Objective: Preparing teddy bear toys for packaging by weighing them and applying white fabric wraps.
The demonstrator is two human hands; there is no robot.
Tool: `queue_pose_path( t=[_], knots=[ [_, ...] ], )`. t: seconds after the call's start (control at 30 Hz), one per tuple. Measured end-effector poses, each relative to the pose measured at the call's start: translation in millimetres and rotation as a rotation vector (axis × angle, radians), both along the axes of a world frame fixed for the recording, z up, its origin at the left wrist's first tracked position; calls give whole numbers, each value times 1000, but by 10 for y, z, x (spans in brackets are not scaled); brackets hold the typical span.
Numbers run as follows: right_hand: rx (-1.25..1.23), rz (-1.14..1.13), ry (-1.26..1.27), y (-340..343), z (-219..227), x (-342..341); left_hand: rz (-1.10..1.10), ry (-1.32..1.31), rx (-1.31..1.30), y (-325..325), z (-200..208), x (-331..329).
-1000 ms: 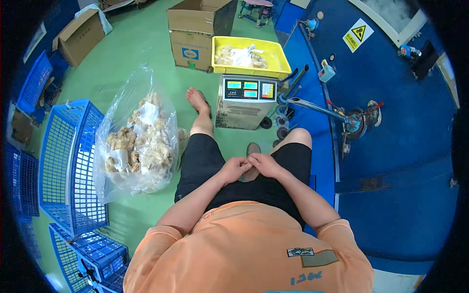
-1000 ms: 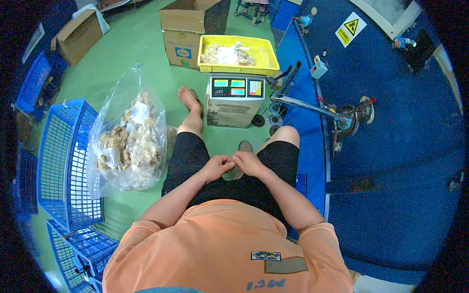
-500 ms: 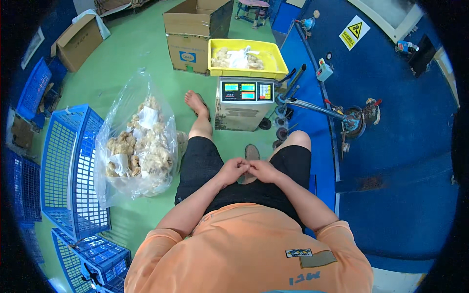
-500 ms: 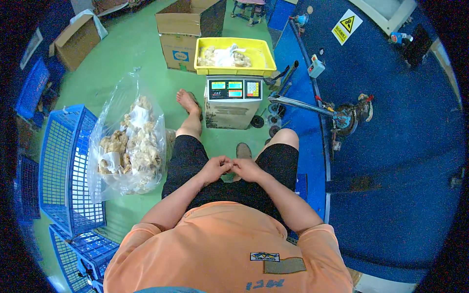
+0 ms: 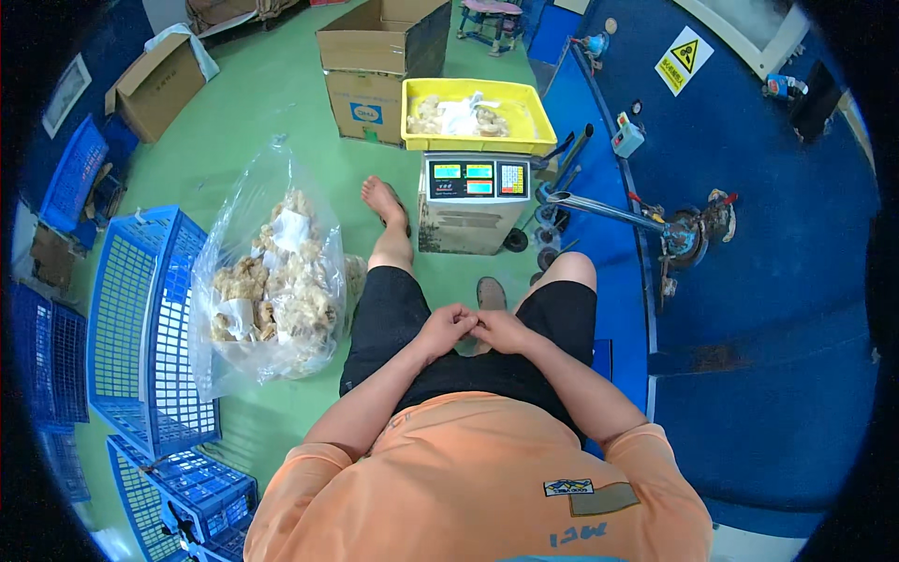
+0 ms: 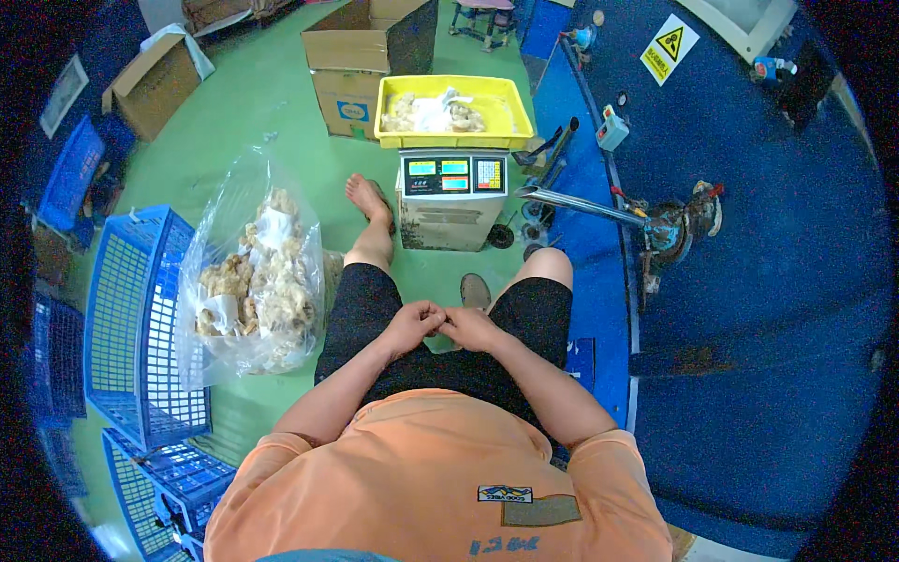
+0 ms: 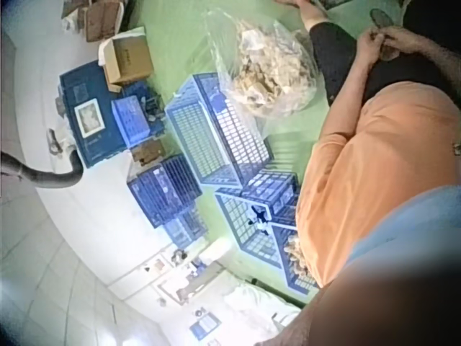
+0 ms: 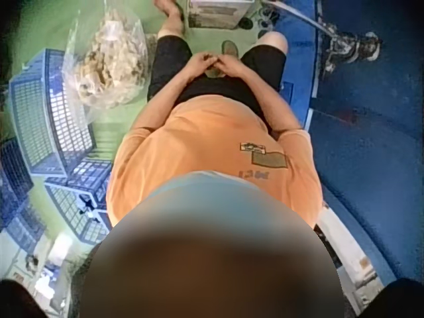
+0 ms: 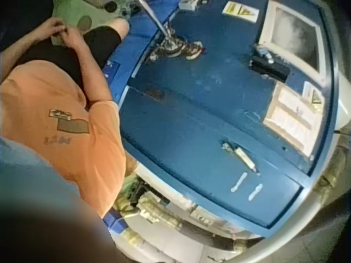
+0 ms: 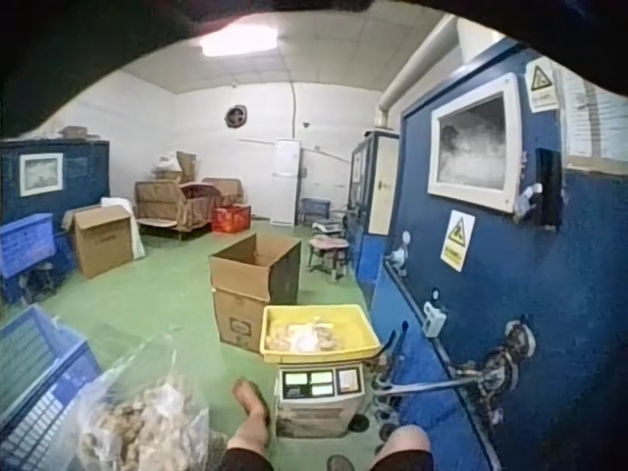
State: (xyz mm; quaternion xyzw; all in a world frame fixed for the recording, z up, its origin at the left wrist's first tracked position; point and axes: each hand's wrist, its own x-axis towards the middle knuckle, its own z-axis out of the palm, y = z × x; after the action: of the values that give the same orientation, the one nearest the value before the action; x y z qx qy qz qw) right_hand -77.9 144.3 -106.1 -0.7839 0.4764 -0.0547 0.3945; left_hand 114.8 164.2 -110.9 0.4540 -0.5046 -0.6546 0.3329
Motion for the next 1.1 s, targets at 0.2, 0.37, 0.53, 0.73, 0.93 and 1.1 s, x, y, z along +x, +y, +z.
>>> queue_pose_path(
  t=[0.2,0.37,0.53,0.73,0.93,1.1],
  knots=[
    [6,21,66,2,156,-12,-17,-3,35,-25,-71,-34],
    [14,24,105,49,218,-44,-22,-39,15,-33,-88,-68],
    [-54,70,178,-29,555,5,34,-19,46,-60,-96,-92],
    [-113,78,152,-89,467,-81,19,-15,40,-110,-299,-176],
    [56,-51,5,-31,93,-155,1,-181,71,-101,-173,-213],
    [73,81,-45,-280,48,-131,38,-223,64,-56,-34,-255]
  ],
)
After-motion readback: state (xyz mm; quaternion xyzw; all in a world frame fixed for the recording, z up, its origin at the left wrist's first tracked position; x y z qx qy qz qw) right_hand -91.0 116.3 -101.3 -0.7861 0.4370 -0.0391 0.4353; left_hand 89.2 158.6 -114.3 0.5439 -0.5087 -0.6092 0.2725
